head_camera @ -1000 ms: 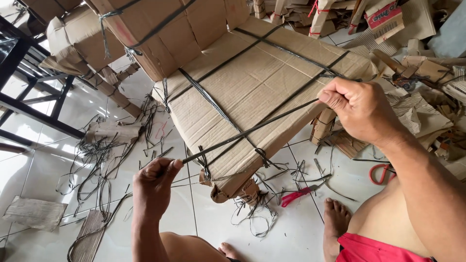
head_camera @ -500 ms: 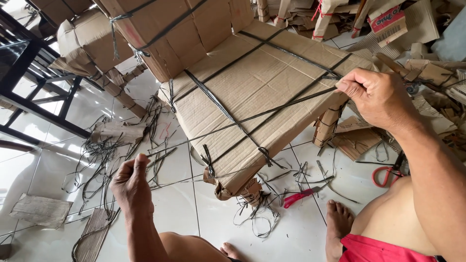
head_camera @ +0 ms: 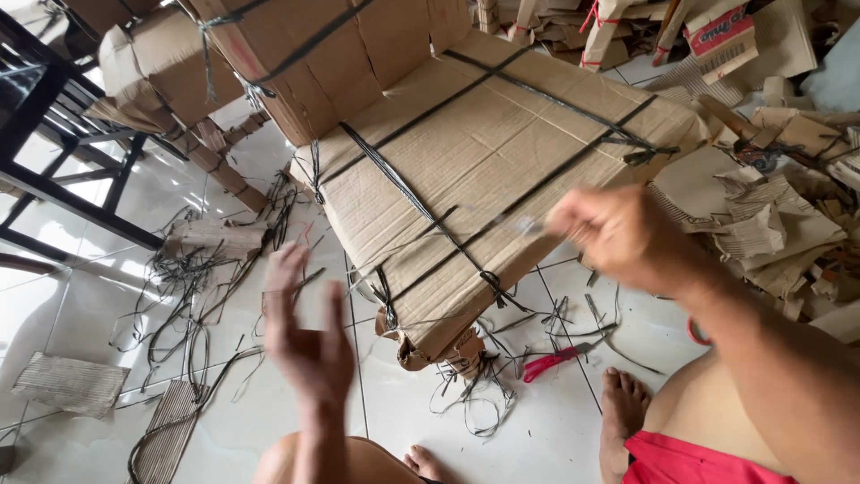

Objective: Wrapping a wooden chair with protective cardboard and securing it with plastic string for transport.

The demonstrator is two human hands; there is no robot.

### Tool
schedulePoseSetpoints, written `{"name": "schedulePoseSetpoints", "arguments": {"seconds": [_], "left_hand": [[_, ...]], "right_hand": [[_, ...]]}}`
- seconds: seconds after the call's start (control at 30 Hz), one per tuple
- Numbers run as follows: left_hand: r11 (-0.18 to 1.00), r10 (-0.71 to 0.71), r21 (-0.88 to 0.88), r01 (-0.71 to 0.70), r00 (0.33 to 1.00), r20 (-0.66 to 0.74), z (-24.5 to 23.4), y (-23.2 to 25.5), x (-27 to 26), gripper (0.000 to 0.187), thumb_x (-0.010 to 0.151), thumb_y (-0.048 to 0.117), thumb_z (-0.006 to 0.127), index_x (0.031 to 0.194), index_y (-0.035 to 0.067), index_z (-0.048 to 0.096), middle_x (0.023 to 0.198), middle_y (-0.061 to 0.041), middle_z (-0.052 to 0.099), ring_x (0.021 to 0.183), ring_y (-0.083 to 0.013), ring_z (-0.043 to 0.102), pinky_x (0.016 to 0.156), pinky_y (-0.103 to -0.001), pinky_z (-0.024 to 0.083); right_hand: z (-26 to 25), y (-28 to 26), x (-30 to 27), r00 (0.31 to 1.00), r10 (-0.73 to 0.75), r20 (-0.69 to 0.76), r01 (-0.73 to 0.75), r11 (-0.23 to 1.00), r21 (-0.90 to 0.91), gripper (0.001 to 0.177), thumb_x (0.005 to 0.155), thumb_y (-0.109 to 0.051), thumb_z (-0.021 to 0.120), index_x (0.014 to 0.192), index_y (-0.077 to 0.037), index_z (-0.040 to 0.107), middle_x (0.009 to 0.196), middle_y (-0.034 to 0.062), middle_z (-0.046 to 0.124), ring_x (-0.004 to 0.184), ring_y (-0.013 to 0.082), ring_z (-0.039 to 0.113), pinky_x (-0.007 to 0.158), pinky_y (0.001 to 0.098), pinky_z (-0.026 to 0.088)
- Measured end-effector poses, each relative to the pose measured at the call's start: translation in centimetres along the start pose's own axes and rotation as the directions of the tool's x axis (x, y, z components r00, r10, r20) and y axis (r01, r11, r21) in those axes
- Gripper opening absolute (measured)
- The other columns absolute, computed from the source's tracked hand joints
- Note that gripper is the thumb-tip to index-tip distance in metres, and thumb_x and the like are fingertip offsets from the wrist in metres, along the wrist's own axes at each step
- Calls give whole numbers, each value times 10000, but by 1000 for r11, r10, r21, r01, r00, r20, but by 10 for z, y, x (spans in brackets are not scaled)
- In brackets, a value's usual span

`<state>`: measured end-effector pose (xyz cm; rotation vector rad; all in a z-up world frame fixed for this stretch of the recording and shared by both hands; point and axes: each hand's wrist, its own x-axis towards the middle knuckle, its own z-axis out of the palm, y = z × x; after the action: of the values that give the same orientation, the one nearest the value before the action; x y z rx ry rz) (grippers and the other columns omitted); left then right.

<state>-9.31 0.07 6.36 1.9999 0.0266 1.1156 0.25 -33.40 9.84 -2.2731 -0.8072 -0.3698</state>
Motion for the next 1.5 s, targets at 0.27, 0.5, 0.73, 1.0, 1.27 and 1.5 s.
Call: {"name": "schedulePoseSetpoints", "arguments": {"seconds": [0.27, 0.5, 0.73, 1.0, 1.27, 1.5], "left_hand": [[724, -47, -480, 495, 730, 682, 41, 44, -31, 186, 997, 208, 649, 913, 47, 691, 692, 15, 540, 577, -77, 439, 500, -239, 375], [936, -106, -240, 257, 858, 503, 36, 39, -20, 148, 938, 213, 748, 812, 135, 739, 526, -22, 558, 500, -119, 471, 514, -295, 465], [965, -112, -173, 196, 907, 405, 17, 28, -12, 92, 922, 26, 714, 837, 19, 679, 623, 21, 582, 503, -72, 427, 455, -233, 380], [949, -220, -146, 279, 920, 324, -3, 6, -12, 92, 924, 63, 723, 850, 7, 714, 608, 2, 624, 510, -77, 491, 481, -224, 433], [612, -497, -403, 680, 727, 474, -23, -48, 5, 210, 931, 211, 750, 858, 14, 742, 564, 67, 431, 475, -27, 269, 408, -218, 188], [330, -571, -482, 811, 579, 582, -25, -71, 9, 183, 940, 163, 739, 871, -1, 697, 545, 75, 378, 441, -27, 240, 400, -193, 190]], "right_hand": [[36, -56, -1, 958, -266, 104, 254, 960, 118, 141, 973, -163, 629, 844, -107, 622, 599, -25, 615, 424, 72, 464, 350, 265, 391], [36, -8, -1, 995, -95, 13, 93, 990, 103, 208, 1032, -236, 607, 849, -144, 643, 551, 27, 554, 470, 216, 608, 526, 323, 517], [12, -28, 5, 988, -112, -102, 107, 993, -48, 105, 987, -2, 703, 901, -38, 656, 584, 1, 623, 413, 106, 455, 394, 305, 327], [-8, -1, 9, 974, -159, -163, 133, 979, -157, 159, 1083, 92, 705, 940, 26, 681, 629, 52, 615, 433, 132, 437, 404, 305, 303], [-22, 44, 8, 967, -53, -250, 18, 990, -142, 167, 1278, 201, 669, 1118, 152, 671, 823, 129, 569, 645, 183, 413, 596, 319, 333], [-18, 68, 12, 968, -33, -247, -1, 991, -135, 133, 1291, 197, 655, 1166, 164, 686, 852, 141, 583, 643, 183, 419, 579, 318, 335]]}}
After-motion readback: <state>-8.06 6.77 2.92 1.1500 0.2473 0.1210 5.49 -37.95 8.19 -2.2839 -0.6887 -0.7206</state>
